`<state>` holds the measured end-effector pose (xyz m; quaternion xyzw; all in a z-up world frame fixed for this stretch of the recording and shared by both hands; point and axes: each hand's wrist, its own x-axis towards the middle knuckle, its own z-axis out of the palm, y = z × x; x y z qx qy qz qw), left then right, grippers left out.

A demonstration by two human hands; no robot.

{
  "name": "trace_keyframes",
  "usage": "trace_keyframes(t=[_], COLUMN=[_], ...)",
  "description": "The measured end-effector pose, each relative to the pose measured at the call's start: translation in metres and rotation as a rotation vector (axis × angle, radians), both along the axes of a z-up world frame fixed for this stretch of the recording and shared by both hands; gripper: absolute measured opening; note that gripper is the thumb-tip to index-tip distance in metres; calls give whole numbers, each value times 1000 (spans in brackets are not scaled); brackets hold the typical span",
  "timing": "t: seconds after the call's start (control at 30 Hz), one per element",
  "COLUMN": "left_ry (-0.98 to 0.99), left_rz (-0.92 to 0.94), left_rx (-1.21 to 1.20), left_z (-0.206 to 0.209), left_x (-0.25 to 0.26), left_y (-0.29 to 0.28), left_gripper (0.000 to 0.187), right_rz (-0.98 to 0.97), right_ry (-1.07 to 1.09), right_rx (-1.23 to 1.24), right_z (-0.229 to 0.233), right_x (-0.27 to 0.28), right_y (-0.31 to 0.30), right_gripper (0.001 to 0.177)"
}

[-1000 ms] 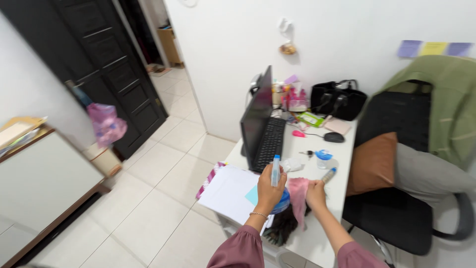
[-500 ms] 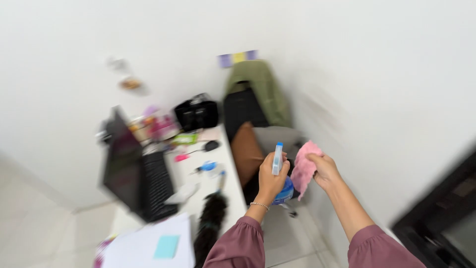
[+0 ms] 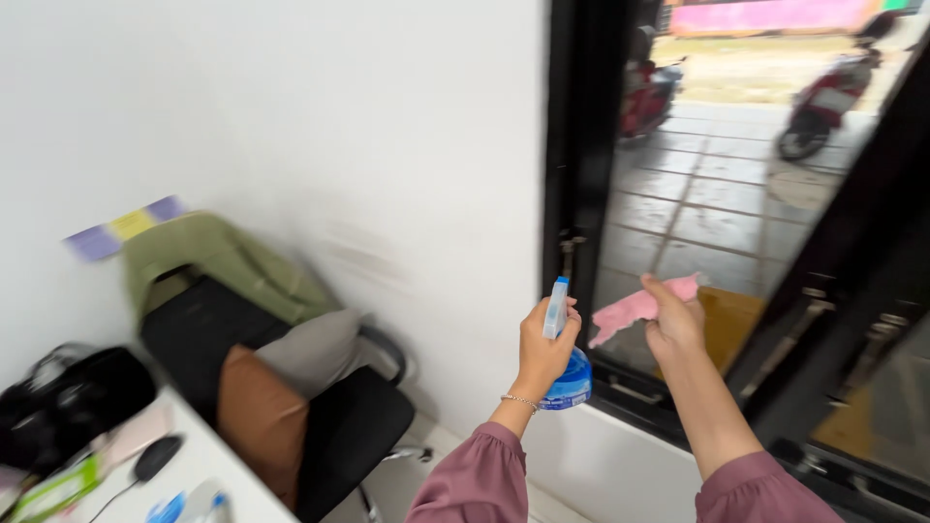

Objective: Cleaning a glass door using a spray bottle and a cloth

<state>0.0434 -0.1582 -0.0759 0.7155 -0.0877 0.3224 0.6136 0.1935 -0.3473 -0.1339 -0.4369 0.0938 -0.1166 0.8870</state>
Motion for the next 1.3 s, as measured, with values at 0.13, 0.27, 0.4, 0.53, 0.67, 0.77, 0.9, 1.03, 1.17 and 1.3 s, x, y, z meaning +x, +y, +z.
trace_keyframes(t=[0.13, 0.27, 0.4, 0.53, 0.67, 0.77, 0.9, 1.03, 1.17, 1.3], left_ry=[-34, -145, -146, -126, -86, -86, -46, -10, -53, -78], left_rz=[-75, -69, -130, -130, -137, -149, -193, -221, -212, -187], left_rx=[13, -26, -5, 23, 90, 108, 116, 116, 130, 126], left_z=[7, 21, 44, 58, 67, 71, 75, 75, 75, 83], left_x=[24, 43, 50, 52, 57, 59, 64, 65, 68, 66], left_y=[-53, -93, -108, -112, -109, -106, -104, -102, -101, -100], left_gripper=[16, 17, 28, 26, 16, 22, 18, 18, 20, 18], right_rz=[-200, -369, -489, -547, -685, -728, -799, -779, -795, -816], right_ry=[-66, -140, -128, -196, -304, -318, -353, -377, -362, -377], right_rx=[38, 30, 26, -71, -87, -145, -196, -226, -231, -289], right_z=[25, 85, 134, 142, 150, 154, 153, 160, 163, 166], right_x=[-12, -63, -85, -91, -93, -98, -87, -96, -99, -103], right_y=[-75, -101, -112, -111, -114, -111, -113, -106, -103, -99], right_gripper=[39, 31, 16, 18, 21, 22, 30, 32, 30, 25])
